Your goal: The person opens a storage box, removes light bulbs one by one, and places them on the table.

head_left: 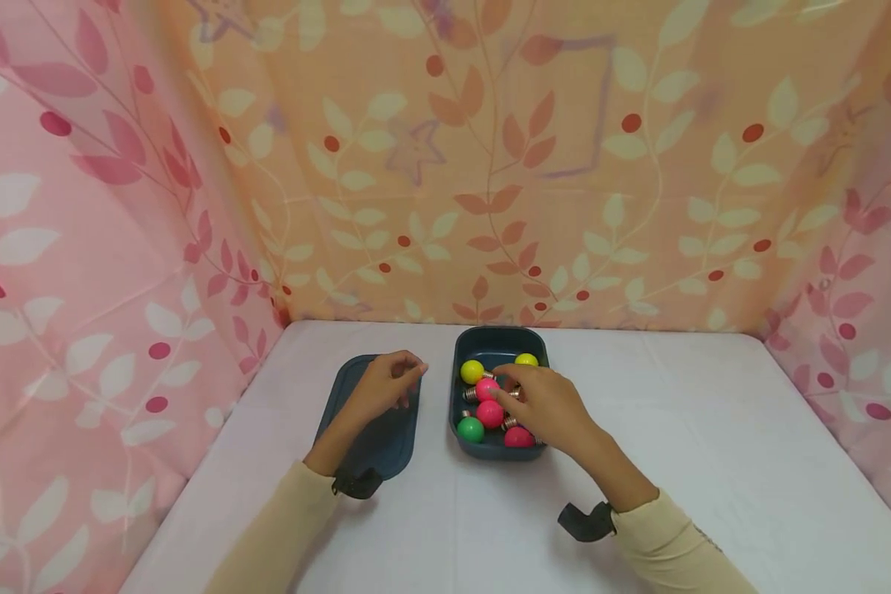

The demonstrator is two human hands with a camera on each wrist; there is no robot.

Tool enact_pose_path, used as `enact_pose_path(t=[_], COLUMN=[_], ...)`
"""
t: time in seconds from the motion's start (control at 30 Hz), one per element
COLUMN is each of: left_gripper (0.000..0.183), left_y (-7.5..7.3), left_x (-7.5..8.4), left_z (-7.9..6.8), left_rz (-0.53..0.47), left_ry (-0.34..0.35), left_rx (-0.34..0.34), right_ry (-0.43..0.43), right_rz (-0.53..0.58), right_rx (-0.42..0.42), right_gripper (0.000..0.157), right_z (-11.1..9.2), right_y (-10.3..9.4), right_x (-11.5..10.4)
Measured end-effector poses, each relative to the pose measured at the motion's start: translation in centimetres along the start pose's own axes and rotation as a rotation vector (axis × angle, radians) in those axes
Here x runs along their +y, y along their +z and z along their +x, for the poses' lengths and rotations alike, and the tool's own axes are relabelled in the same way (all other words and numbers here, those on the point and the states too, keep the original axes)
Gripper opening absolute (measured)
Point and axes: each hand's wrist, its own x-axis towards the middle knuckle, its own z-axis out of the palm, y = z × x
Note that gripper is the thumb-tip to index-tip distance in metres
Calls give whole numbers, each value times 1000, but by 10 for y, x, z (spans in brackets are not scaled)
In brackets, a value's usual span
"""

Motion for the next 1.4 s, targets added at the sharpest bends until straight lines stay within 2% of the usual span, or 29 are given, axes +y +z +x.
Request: enact_pose_path(t=[0.2, 0.33, 0.47, 0.7, 0.87, 1.07, 1.4], left_gripper=[27, 31, 38, 46, 46, 47, 51], left_y=[21, 31, 38, 44, 48, 52, 50], left_x=[5, 5, 2, -1, -3, -6, -13], left_z=[8, 15, 20, 25, 27, 30, 34], left_rz=[-65, -164, -277, -448, -495, -531, -598], left_ry=[-44, -90, -140, -272, -326, -356, -409], left_rx=[-6, -30, -45, -70, -90, -114, -152], right_ry=[-2, 11, 9, 21, 25, 39, 25], right_rz=[5, 20, 19, 13, 9, 25, 54], right_rx=[-34, -46, -57, -71, -91, -112, -158], right_gripper=[40, 40, 41, 40, 38, 36, 33], right_z=[2, 4, 6, 13, 18, 22, 25], right_y=[-2, -1, 1, 6, 11, 16, 24], right_x=[16, 20, 23, 27, 31, 34, 35])
